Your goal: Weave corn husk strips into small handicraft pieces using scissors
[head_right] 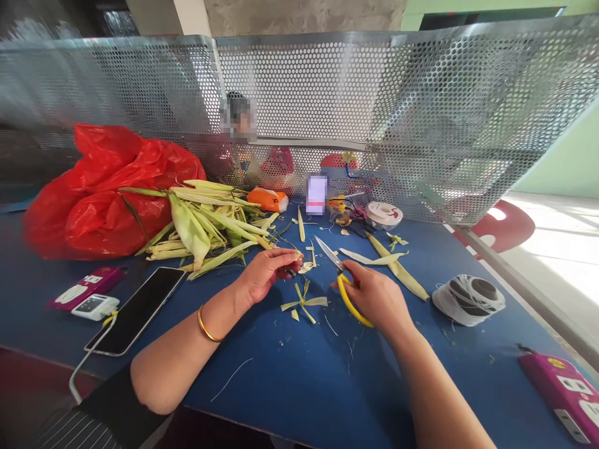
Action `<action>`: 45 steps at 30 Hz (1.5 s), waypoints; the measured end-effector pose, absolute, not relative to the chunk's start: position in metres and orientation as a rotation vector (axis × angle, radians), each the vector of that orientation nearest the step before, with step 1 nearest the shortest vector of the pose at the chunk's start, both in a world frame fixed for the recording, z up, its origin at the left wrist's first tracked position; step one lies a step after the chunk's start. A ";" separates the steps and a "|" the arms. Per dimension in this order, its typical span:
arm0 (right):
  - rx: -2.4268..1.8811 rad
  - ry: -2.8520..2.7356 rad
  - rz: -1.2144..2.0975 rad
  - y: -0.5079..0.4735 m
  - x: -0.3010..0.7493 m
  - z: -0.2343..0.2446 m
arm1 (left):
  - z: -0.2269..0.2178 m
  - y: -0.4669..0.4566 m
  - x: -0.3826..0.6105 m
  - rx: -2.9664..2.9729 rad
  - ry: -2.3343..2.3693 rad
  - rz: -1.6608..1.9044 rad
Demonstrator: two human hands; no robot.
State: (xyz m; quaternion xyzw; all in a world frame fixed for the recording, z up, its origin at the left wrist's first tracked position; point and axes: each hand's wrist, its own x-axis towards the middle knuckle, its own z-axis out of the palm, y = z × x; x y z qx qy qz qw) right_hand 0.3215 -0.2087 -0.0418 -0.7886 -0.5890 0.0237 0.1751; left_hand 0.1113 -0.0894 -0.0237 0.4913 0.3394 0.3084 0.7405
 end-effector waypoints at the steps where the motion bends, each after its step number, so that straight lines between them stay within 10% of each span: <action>1: -2.340 -1.733 -0.020 -0.209 0.325 -0.042 | -0.024 -0.089 0.111 1.032 0.735 0.646; 13: -2.238 -1.802 -0.156 -0.211 0.320 -0.039 | -0.018 -0.106 0.112 1.033 0.709 0.576; 20: -1.414 -1.285 0.558 -0.211 0.270 -0.036 | -0.023 -0.120 0.118 1.369 0.689 0.602; 45: -1.390 -1.156 0.817 -0.213 0.272 -0.031 | -0.018 -0.127 0.112 2.249 0.571 0.864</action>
